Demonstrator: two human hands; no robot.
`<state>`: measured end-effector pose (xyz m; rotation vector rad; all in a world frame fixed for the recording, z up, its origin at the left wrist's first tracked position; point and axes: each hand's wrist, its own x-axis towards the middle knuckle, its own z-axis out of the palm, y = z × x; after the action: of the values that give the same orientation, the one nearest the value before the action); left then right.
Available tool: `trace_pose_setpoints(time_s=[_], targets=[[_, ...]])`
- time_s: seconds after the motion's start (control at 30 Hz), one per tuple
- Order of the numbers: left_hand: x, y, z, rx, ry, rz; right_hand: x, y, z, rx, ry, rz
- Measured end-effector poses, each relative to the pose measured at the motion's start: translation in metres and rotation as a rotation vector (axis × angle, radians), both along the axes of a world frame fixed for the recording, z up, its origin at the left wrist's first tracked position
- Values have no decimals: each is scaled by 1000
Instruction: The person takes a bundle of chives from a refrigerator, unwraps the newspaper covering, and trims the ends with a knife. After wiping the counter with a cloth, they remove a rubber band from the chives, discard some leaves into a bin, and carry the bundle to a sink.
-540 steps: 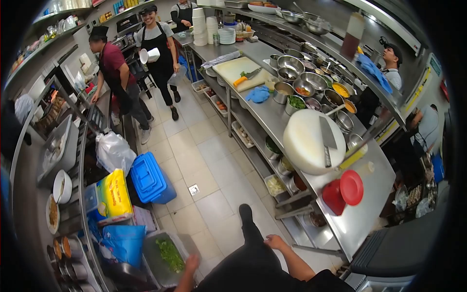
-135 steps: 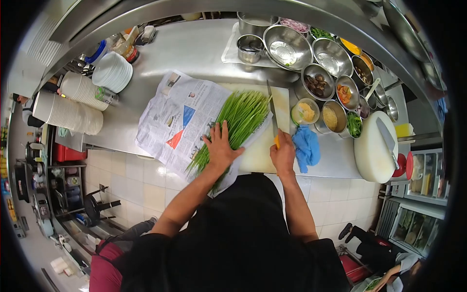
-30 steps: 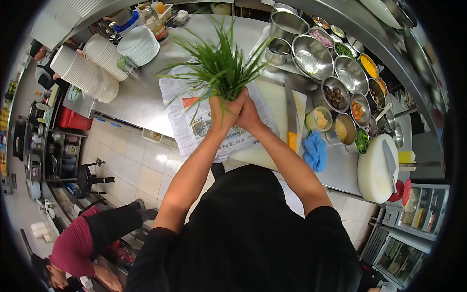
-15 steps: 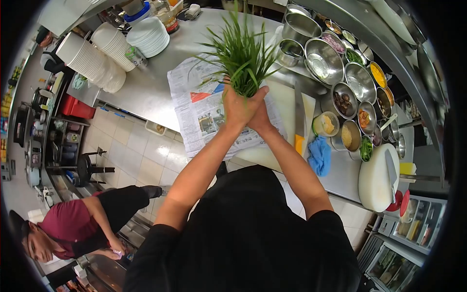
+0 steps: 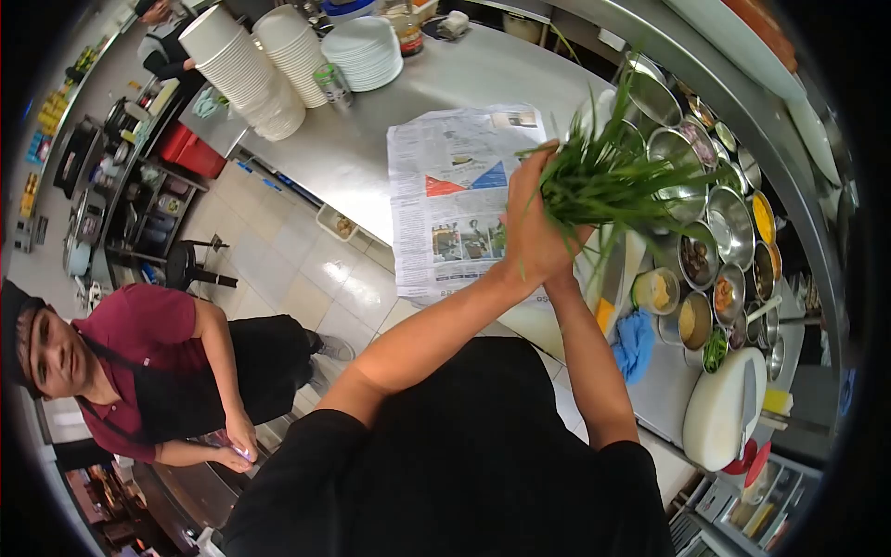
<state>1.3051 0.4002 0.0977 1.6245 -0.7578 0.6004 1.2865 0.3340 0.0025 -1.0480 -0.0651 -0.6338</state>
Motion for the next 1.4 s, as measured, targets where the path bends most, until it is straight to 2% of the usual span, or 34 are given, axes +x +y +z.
trace_pose_setpoints(time_s=[0.03,0.1,0.13,0.2,0.23,0.3,0.33,0.37,0.43,0.47,0.5,0.57,0.6,0.7,0.77,0.87,0.93,0.97,1.0,1.03,1.1,1.13,1.17,1.23,1.27,1.3,1.4], targets=[[3,-2,-20,1,-3,16,1,1,-7,1,-3,16],[0,-8,-47,-122,395,-247,0,-8,-50,-288,135,-62],[-1,-9,-46,-127,394,-233,1,-17,-73,-437,198,-102],[-6,-12,-39,-336,569,-384,4,-28,-97,-741,320,-197],[-7,-12,-28,-342,568,-382,2,-30,-92,-765,339,-215],[-10,-9,6,-313,175,-308,-3,-29,-60,-696,307,-223],[-15,-6,16,-395,439,-453,-5,-28,-35,-659,276,-227],[-18,-4,24,-396,444,-446,-7,-27,-20,-640,251,-234],[-22,-2,33,-101,287,-188,-9,-24,4,-617,216,-242],[-24,-3,31,-203,340,-210,-9,-23,8,-608,209,-242],[-22,-3,28,-209,337,-214,-9,-22,8,-599,210,-240],[-21,-4,13,-205,383,-71,-6,-20,-4,-584,241,-224],[-7,-8,-14,-9,145,-2,-4,-19,-18,-575,266,-209],[-2,-12,-48,-46,297,-126,2,-19,-56,-574,358,-188],[-6,-13,-33,-97,303,-133,4,-16,-58,-544,388,-183],[-6,-12,-10,-194,198,-19,15,-16,-37,-478,394,-153],[2,4,-6,-330,346,-166,23,-16,-17,-505,360,-116],[12,13,-25,-257,381,-154,24,-15,-10,-618,212,-131],[8,25,3,-302,611,-125,25,-15,1,-739,67,-157],[16,32,10,-457,736,-136,19,-9,33,-1065,137,-312],[39,53,-19,-748,936,-244,27,-4,46,-1219,210,-167],[48,66,-35,-825,1009,-314,33,-5,39,-1308,243,-87],[55,81,-52,-899,1080,-373,36,-2,32,-1296,258,-110],[66,109,-93,-964,1269,-403,44,7,10,-1545,259,-33],[62,124,-109,-863,1372,-386,50,10,-6,-1603,302,7],[51,131,-109,-813,1473,-209,53,13,-20,-1596,306,-1],[31,161,-146,-663,1573,-216,57,22,-42,-1708,257,73]])
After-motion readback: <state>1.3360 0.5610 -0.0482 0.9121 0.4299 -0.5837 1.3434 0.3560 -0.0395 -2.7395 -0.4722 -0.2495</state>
